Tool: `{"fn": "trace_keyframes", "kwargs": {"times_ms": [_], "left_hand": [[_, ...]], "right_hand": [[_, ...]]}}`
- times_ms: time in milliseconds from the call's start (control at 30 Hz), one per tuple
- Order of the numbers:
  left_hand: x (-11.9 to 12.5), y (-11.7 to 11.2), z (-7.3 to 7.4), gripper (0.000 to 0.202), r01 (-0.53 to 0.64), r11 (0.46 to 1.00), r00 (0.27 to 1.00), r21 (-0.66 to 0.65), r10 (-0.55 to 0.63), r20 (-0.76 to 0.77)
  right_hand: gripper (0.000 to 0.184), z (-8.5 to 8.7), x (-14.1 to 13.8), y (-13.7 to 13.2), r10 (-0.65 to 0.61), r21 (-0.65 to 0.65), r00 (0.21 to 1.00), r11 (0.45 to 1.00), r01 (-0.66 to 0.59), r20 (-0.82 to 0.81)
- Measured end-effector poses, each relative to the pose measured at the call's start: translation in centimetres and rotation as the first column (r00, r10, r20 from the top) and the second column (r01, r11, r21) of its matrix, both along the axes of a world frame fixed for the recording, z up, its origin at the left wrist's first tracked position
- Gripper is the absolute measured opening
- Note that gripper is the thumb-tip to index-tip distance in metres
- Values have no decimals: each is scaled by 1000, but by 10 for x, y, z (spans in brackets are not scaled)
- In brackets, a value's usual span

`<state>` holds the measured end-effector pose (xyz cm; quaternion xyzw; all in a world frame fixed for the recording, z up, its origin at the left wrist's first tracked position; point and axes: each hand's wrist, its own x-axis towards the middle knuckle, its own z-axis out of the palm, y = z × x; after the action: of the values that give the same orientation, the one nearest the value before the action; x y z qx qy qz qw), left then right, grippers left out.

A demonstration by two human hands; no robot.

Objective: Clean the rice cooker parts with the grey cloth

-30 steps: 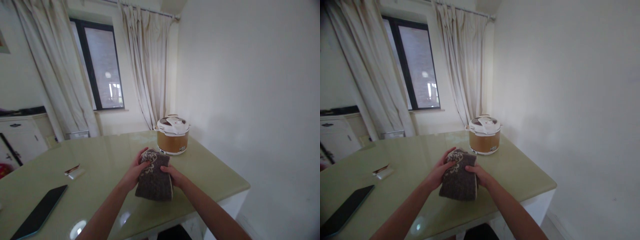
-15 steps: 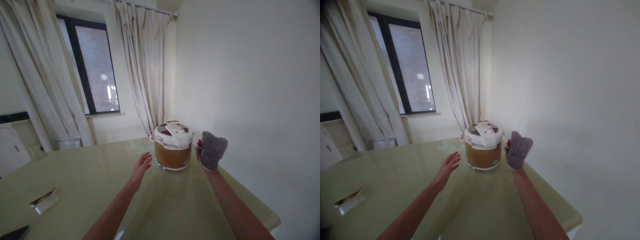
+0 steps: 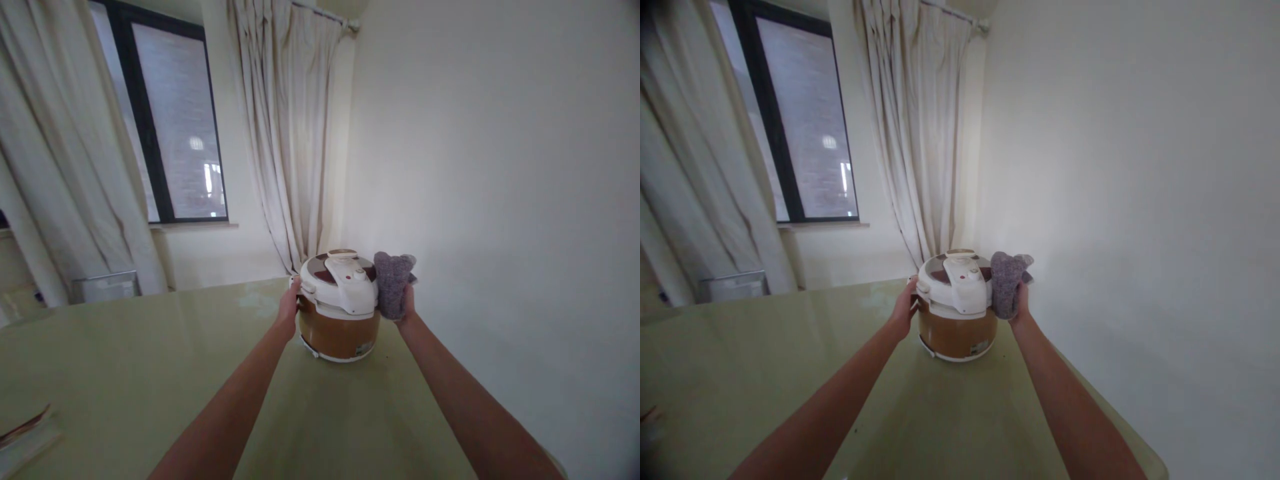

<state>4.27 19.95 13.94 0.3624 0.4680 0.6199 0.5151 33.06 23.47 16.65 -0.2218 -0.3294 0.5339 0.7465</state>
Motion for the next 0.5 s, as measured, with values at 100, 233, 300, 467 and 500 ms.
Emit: {"fn": "trace_keyframes", "kwargs": {"times_ms": [100, 233, 300, 467, 500], "left_hand": [[-9, -20, -1, 70, 10, 1000, 999, -1, -10, -40], [-29, -64, -2, 72, 19, 1000, 999, 25, -18, -45], [-43, -87, -5, 68, 11, 999, 998, 53, -8, -54], [-89, -146, -13, 59, -61, 992, 997, 110, 66, -42], [-98, -158, -14, 58, -81, 990, 996, 112, 85, -36]], "right_hand": [[22, -8, -6, -26, -55, -15, 998, 998, 55, 4], [26, -13, -24, -68, -31, -27, 1000, 999, 31, 7], [32, -15, -37, -92, 9, -23, 1000, 1000, -9, 26], [44, -25, -82, -159, 138, -97, 984, 987, -128, 112], [48, -27, -92, -171, 144, -112, 978, 985, -128, 151]]}}
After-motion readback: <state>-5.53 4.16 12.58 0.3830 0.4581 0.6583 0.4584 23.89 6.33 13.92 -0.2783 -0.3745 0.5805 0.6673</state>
